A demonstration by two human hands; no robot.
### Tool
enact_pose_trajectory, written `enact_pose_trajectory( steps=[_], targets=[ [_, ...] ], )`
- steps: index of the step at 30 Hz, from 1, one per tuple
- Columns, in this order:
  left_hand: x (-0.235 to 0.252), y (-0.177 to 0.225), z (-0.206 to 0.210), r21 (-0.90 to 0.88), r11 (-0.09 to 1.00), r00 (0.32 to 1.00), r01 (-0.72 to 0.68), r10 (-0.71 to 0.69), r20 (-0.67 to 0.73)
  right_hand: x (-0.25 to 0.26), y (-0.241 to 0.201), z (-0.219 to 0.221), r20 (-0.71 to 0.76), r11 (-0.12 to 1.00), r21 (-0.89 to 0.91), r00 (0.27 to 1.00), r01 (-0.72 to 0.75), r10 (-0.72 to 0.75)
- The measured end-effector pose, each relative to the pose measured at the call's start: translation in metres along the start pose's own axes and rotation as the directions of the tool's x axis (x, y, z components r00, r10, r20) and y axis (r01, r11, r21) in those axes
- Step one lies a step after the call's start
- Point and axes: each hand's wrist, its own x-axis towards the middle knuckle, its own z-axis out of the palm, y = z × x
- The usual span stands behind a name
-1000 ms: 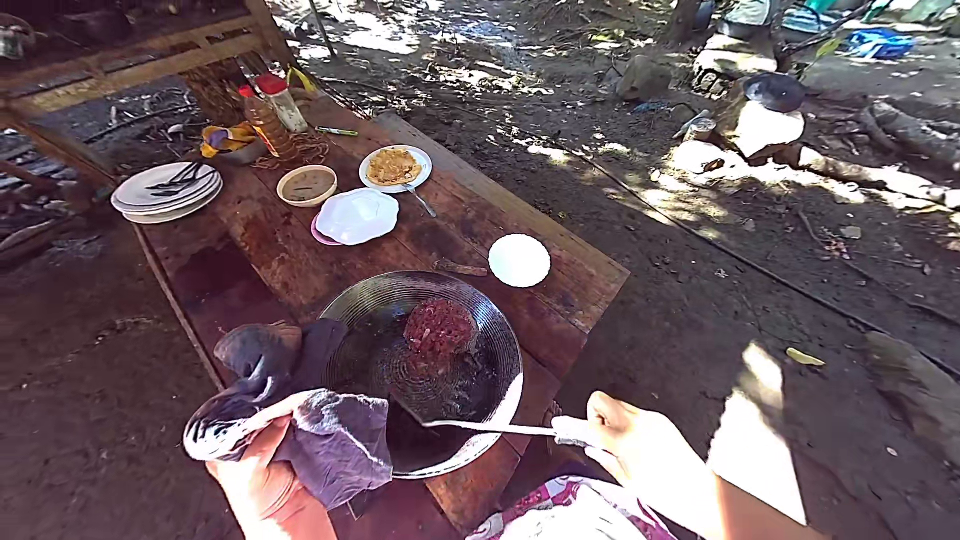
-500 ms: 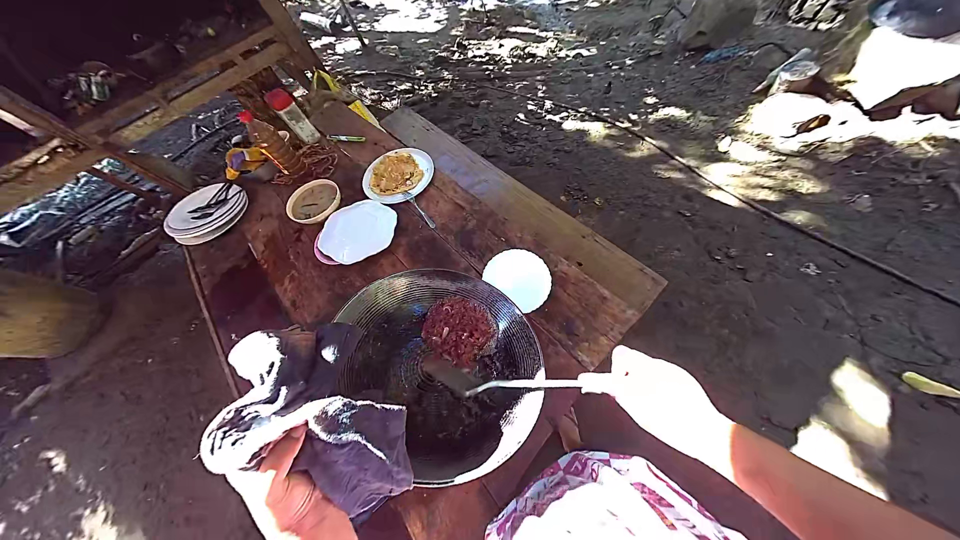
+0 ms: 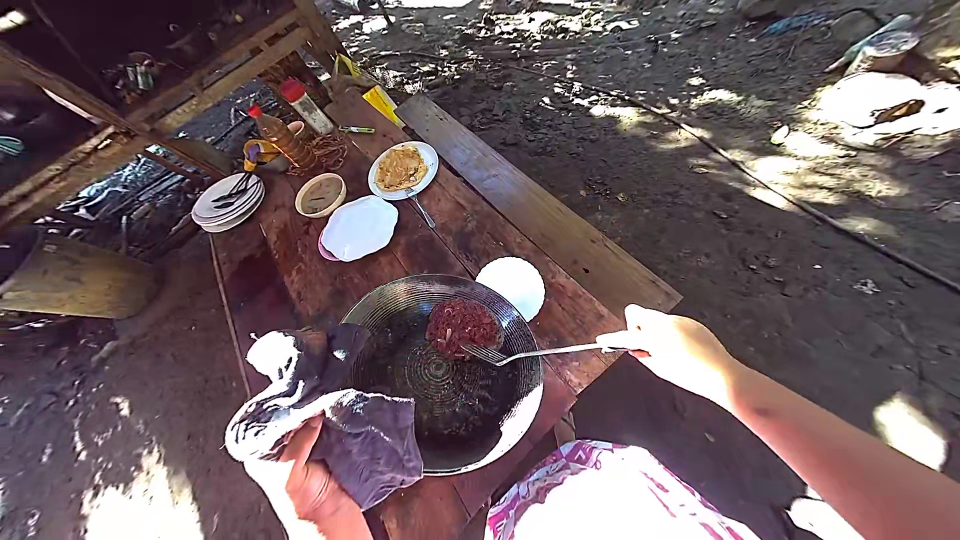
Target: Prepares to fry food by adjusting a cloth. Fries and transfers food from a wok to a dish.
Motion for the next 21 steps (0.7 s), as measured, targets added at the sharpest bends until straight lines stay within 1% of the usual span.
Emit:
enact_pose_trajectory(
  steps=[2,4,8,11,13,16,18,19,21],
  targets=[
    [-0.001,0.000,0.003,0.009,1.000,1.000,0.013,-0.013,-0.007,0.002,0.007,0.007,-0.067,1.000,0.011,0.998,0.016,-0.015],
    [0.000,0.002,0.011,0.033,0.999,1.000,0.019,-0.018,-0.018,0.005,0.014,0.011,-0.094,1.000,0.017,0.996,0.004,-0.003],
    [0.005,-0.002,0.021,0.070,0.997,1.000,0.023,-0.024,0.007,0.015,0.027,0.012,-0.069,0.998,0.002,0.996,-0.059,0.059],
    [0.009,-0.005,0.032,0.099,0.994,0.999,0.034,-0.035,0.012,0.019,0.034,0.011,-0.031,0.991,0.026,0.990,-0.135,0.135],
    [0.011,-0.007,0.039,0.114,0.992,0.999,0.045,-0.045,-0.001,0.020,0.038,0.012,-0.045,0.985,0.041,0.985,-0.167,0.169],
    [0.013,-0.006,0.050,0.149,0.986,0.997,0.079,-0.077,-0.020,0.020,0.032,0.011,-0.011,0.971,0.072,0.973,-0.229,0.230],
    [0.013,-0.007,0.054,0.148,0.985,0.996,0.085,-0.086,-0.001,0.016,0.020,0.012,0.026,0.958,0.144,0.968,-0.249,0.248],
    [0.014,-0.008,0.056,0.147,0.986,0.996,0.084,-0.086,0.006,0.013,0.012,0.015,0.025,0.952,0.195,0.972,-0.235,0.234],
    [0.014,-0.011,0.058,0.125,0.989,0.996,0.078,-0.081,0.021,0.008,-0.002,0.028,-0.010,0.951,0.265,0.985,-0.161,0.170]
  ],
)
